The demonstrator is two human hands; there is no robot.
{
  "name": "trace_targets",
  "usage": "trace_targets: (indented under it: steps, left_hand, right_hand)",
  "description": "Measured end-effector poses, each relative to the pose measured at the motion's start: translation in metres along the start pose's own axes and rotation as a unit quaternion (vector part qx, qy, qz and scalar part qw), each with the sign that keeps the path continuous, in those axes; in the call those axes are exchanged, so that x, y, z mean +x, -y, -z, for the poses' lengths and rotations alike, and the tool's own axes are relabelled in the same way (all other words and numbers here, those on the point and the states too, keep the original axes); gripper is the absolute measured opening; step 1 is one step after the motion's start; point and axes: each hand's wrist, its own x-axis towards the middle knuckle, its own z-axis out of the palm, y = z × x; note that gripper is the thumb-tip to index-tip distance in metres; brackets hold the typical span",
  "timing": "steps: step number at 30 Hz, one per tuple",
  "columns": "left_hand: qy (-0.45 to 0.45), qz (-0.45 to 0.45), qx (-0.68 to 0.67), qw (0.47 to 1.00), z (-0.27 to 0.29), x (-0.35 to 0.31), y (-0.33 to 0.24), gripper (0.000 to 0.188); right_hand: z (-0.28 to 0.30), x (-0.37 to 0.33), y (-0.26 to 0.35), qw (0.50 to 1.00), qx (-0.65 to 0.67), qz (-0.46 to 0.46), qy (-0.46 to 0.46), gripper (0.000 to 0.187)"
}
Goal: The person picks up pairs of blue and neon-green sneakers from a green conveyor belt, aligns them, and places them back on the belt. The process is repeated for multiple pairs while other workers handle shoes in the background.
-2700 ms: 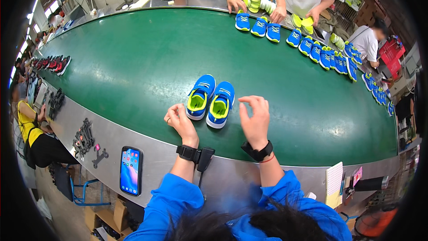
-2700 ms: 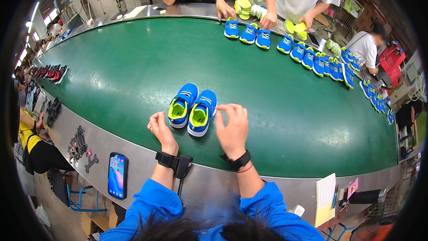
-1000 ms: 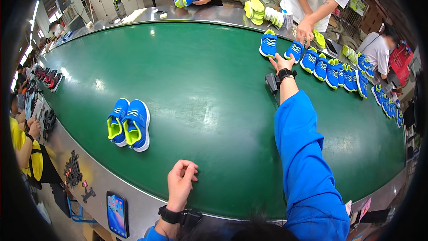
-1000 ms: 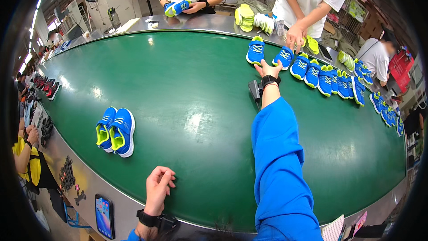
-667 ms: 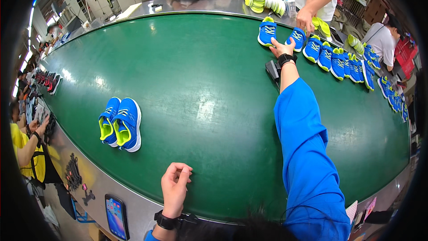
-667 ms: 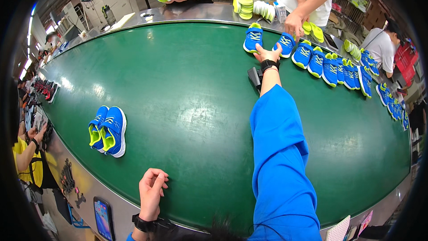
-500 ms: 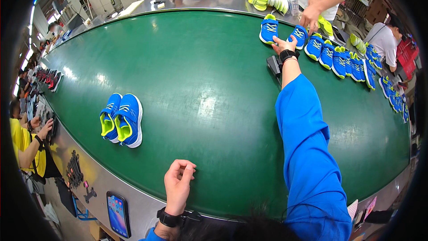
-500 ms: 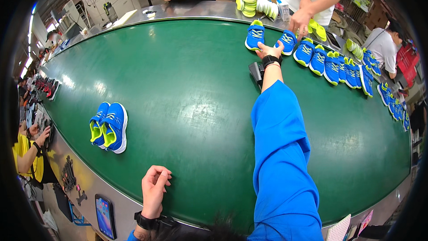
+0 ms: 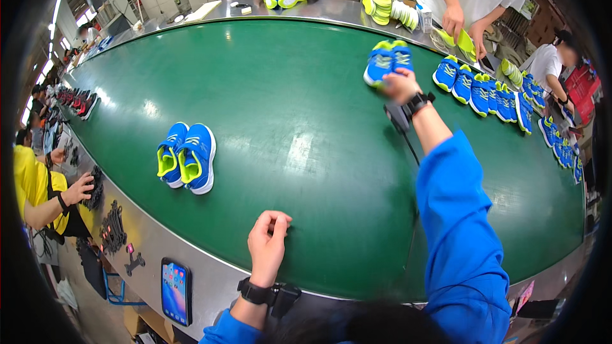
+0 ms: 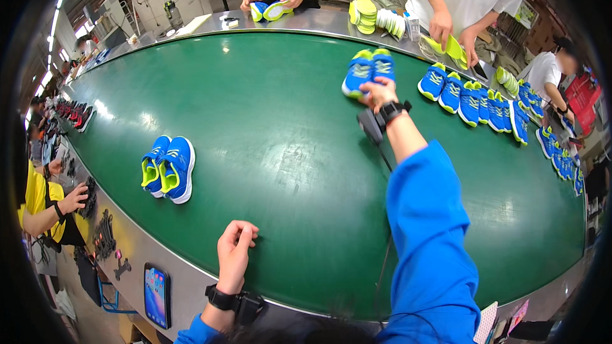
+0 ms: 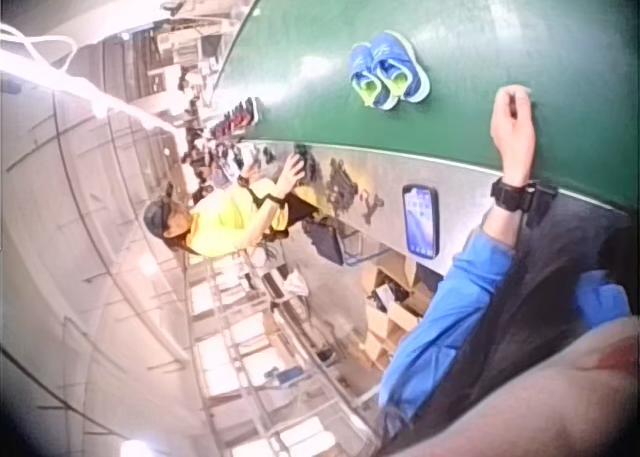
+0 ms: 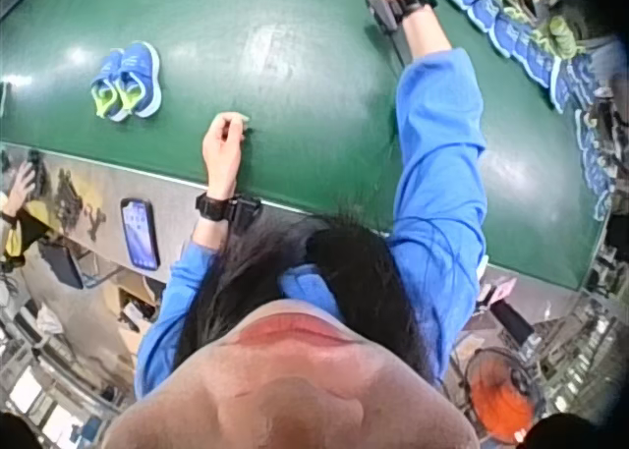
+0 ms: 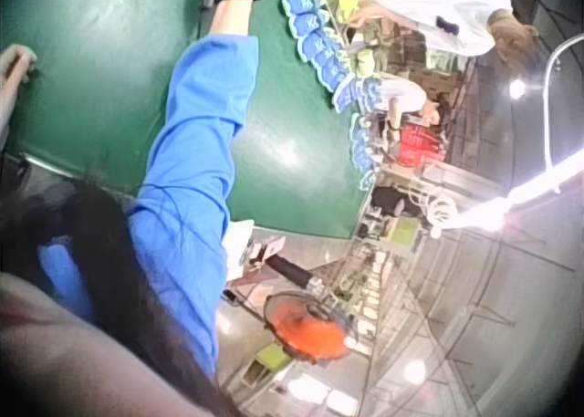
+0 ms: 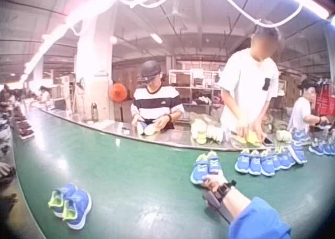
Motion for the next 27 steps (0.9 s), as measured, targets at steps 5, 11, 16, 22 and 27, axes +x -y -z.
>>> trace_targets:
  steps: [5,11,16,22,27]
  left_hand:
    - [-0.061,0.013,-0.067,0.996,0.002,-0.002,0.003,0.027]
    - [-0.019,-0.060,-0.028,0.998,-0.010,-0.003,0.007,0.038]
    - [-0.024,-0.146,0.133,0.980,-0.017,-0.021,0.006,0.041]
    - [0.044,-0.139,0.071,0.987,-0.007,-0.025,0.001,0.056]
    - [0.129,0.015,-0.316,0.940,0.002,-0.014,0.001,0.060]
  right_hand:
    - [0.008,-0.183,0.030,0.847,-0.298,-0.075,0.433,0.051]
    - [0.029,-0.305,0.030,0.801,-0.429,0.091,0.408,0.046]
    - [0.046,-0.384,0.013,0.786,-0.438,-0.142,0.412,0.058]
    - [0.023,-0.416,-0.049,0.887,-0.371,-0.026,0.273,0.052]
    - [0.031,-0.414,-0.063,0.966,-0.075,-0.073,0.236,0.029]
